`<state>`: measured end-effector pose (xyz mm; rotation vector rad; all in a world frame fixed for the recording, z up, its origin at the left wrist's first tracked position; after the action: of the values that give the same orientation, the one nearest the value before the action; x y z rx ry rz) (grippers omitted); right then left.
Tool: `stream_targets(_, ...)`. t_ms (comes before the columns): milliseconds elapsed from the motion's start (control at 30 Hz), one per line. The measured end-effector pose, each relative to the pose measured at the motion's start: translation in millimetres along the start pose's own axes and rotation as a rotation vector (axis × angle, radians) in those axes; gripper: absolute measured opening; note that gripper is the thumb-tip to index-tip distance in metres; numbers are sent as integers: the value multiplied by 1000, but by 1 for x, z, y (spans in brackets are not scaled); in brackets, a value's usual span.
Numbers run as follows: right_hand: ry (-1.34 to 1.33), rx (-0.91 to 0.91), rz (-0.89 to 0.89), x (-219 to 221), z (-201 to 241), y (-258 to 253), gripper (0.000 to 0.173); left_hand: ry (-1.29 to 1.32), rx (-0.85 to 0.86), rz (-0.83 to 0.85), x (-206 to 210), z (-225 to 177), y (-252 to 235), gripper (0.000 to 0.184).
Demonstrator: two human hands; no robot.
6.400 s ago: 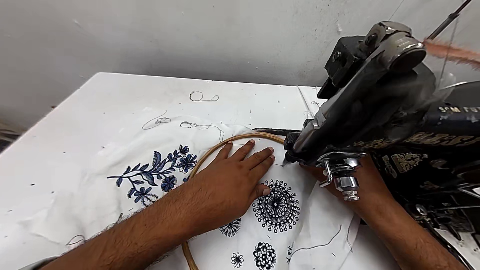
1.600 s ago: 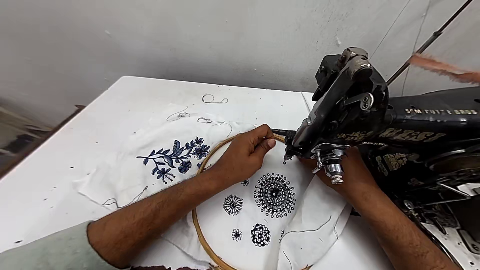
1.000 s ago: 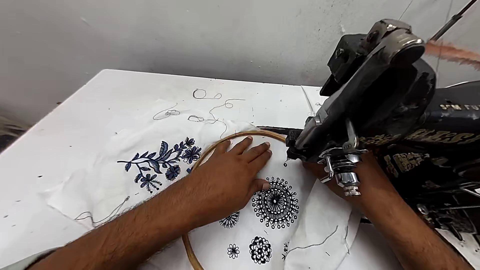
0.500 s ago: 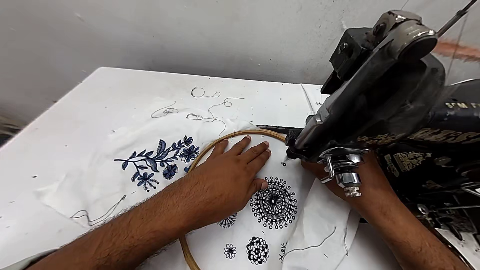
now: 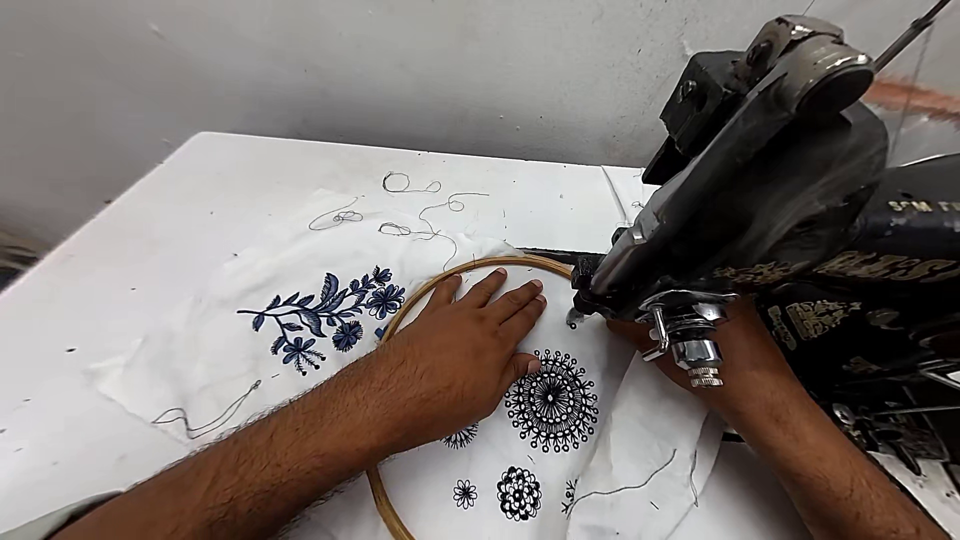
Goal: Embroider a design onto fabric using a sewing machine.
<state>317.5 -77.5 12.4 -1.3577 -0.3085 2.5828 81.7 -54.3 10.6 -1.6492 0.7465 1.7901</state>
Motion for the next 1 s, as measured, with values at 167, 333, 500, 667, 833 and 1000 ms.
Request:
stream_targets(167,-25,-20,-10,2,1,1,24,-7,0,33,-2,1,2,63)
stream_targets(333,10,-53,-2,-1,2,1,21,-5,4,21,-2,1,-1,62)
stream_targets(500,0,-29,-1,0,2,2,22,9,7,60,-4,1,2,62)
stream_targets(667,10,1,0,0,3,0,21,1,11,27,-2,2,-1,62)
stream_targets(833,17,-11,8,0,1,-1,21,6,20,54,-4,2,1,62)
stream_targets(1000,-8,-16,5,1,2,0,22,6,9,30,-3,5,0,62)
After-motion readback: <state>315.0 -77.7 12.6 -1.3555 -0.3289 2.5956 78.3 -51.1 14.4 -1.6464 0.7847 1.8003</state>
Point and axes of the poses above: each hand's wrist, its own y-axis away from the middle knuckle, its own x-axis out of the palm, z = x × y, the point moved 3 cm from there along -y, towards the middle knuckle, and after that the axes turned 9 degrees about -y, right-handed, at the moved point
